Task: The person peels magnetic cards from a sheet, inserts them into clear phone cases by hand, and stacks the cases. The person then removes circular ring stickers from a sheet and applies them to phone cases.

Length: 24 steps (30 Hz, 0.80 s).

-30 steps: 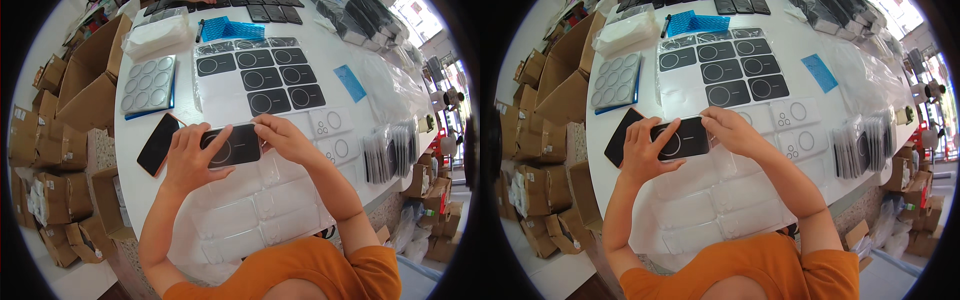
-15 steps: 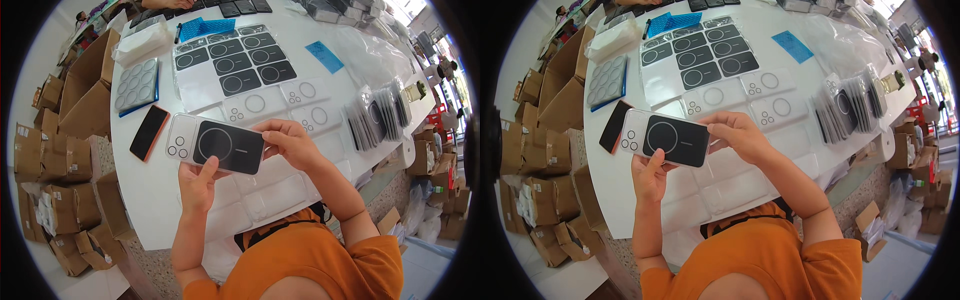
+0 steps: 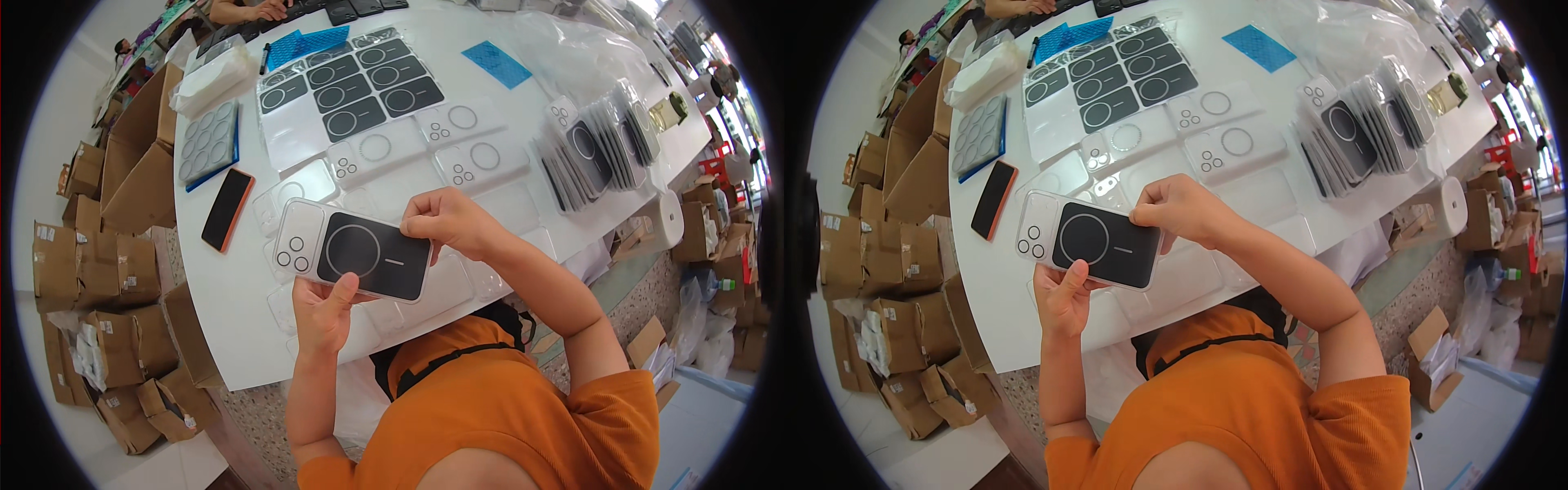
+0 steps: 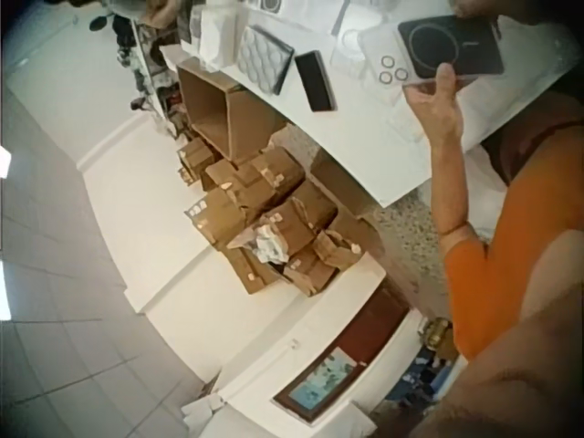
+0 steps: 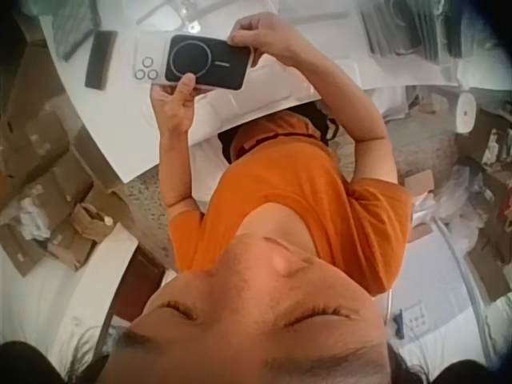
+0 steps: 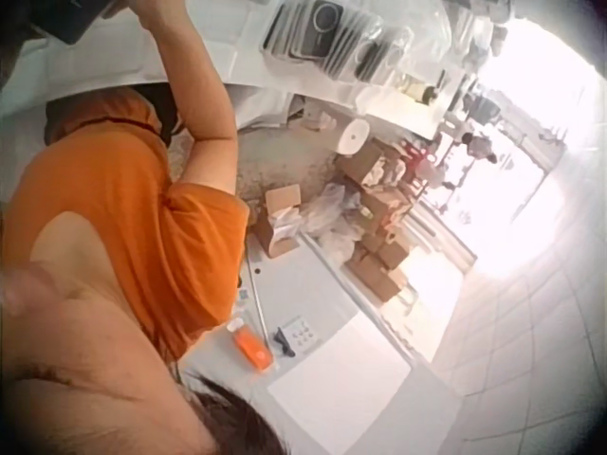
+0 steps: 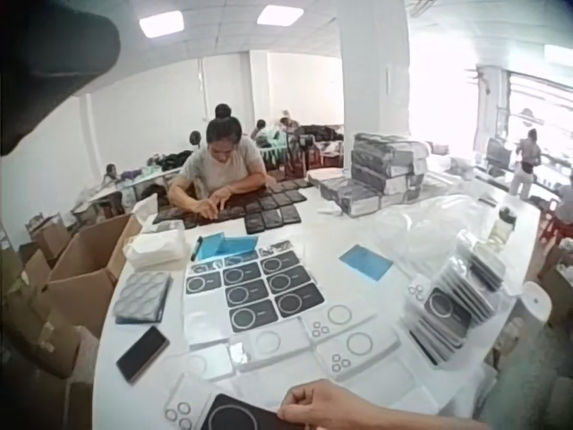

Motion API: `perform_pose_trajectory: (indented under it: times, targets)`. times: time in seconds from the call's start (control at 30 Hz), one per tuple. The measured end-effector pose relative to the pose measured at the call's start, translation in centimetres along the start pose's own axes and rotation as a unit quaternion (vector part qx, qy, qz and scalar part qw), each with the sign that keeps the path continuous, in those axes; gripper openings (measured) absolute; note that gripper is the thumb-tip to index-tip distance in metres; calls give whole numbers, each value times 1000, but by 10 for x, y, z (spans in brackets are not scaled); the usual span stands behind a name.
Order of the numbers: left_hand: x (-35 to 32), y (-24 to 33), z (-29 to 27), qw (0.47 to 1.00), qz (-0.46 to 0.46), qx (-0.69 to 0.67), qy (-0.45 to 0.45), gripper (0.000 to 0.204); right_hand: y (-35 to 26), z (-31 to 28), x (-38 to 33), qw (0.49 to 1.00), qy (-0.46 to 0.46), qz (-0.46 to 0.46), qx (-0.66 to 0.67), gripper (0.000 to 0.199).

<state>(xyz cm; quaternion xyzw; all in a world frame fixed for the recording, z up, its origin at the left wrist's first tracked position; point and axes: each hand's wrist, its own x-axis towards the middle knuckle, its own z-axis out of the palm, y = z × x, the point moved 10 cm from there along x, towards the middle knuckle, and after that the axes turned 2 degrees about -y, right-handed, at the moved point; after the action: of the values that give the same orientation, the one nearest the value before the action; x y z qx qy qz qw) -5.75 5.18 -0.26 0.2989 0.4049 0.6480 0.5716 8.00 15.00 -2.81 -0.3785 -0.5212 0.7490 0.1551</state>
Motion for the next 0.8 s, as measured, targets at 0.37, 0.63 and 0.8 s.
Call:
perform_pose_trajectory:
  times: [0.37,0.63,0.8]
  targets:
    - [-1,-27,-7,996,-70,-53,12,27,8,-3,-29,995,-57,8,83,28]
    - [-4,-30,-7,996,-81,-44,8,27,24,-5,-24,992,-50,38,110,22]
    - [-5,-34,-7,996,-83,-38,8,27,30,-6,-21,994,-34,50,92,20]
